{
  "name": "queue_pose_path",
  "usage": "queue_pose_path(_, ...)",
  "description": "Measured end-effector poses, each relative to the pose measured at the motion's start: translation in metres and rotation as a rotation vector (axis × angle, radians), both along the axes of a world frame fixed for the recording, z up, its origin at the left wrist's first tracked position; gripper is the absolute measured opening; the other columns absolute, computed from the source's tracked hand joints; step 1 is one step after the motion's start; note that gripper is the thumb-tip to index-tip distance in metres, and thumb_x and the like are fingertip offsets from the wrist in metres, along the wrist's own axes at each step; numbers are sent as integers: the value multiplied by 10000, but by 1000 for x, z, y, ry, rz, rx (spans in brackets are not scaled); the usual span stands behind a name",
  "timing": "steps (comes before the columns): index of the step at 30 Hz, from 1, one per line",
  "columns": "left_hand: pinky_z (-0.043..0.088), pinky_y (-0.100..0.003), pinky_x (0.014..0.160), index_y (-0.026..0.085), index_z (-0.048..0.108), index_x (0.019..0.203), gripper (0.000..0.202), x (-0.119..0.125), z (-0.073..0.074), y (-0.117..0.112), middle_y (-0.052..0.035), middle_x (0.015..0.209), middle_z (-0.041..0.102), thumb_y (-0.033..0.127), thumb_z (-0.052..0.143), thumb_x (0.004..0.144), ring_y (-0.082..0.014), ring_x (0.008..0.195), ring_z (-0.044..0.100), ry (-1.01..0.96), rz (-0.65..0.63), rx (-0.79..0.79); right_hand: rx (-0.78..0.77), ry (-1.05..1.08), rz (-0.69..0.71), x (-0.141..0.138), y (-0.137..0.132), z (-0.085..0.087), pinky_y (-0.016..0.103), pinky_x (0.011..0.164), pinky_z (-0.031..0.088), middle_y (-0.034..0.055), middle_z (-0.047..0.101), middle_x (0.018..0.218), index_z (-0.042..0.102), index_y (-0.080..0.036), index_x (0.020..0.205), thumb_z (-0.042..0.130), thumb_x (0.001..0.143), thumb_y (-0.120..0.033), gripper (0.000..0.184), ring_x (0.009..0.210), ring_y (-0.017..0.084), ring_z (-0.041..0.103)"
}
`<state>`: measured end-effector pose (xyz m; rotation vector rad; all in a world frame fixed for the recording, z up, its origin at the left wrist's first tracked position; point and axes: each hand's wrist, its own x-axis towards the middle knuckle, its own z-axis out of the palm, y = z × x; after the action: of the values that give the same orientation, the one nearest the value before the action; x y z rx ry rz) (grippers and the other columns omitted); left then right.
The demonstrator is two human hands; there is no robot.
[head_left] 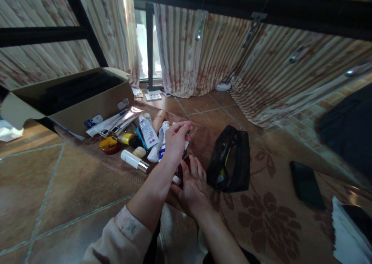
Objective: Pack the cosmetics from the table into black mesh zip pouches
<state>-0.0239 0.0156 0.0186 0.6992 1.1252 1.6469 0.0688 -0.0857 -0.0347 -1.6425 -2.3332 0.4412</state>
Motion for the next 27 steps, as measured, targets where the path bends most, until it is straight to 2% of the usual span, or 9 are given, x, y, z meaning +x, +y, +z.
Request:
queue_pose_path(5, 393, -188, 485, 135, 687, 817, 159, 0, 1, -2, -27, 747, 680, 236, 624, 711, -48, 483, 488, -5, -14, -5, 12, 11, -25, -4, 3, -6, 595, 1059, 272, 210, 222, 1543, 417, -170, 1394, 671, 736, -380, 736, 1426, 410, 154)
queue_pose_path(10, 382, -178, 481, 131, 686, 796, 141, 1, 3, -4, -23, 729, 667, 209, 637, 690, -57, 515, 507, -30, -25, -6, -12, 31, -33, -5, 3, -5, 594, 1051, 291, 234, 168, 1550, 395, -156, 1410, 668, 730, -372, 764, 1428, 428, 124)
queue_pose_path(14, 382, -186, 487, 138, 689, 787, 136, 2, 5, -6, -22, 727, 673, 229, 650, 694, -50, 490, 487, -3, -57, -34, 10, 52, -45, -5, 1, -7, 597, 1059, 285, 222, 148, 1558, 376, -161, 1422, 657, 737, -387, 774, 1430, 425, 121)
queue_pose_path(21, 383, -189, 495, 146, 698, 782, 190, 7, 5, -7, -15, 741, 677, 315, 697, 694, -45, 482, 472, 57, -145, -7, 41, 90, -54, -4, 7, -15, 589, 1076, 286, 220, 254, 1502, 433, -134, 1381, 662, 692, -432, 784, 1394, 446, 188)
queue_pose_path(27, 370, -186, 482, 146, 708, 792, 206, 8, 6, -9, -13, 739, 676, 323, 712, 687, -47, 484, 479, 65, -166, 28, 44, 166, -105, -3, 8, -3, 535, 1082, 321, 220, 334, 1428, 444, -110, 1367, 656, 684, -439, 787, 1329, 396, 326)
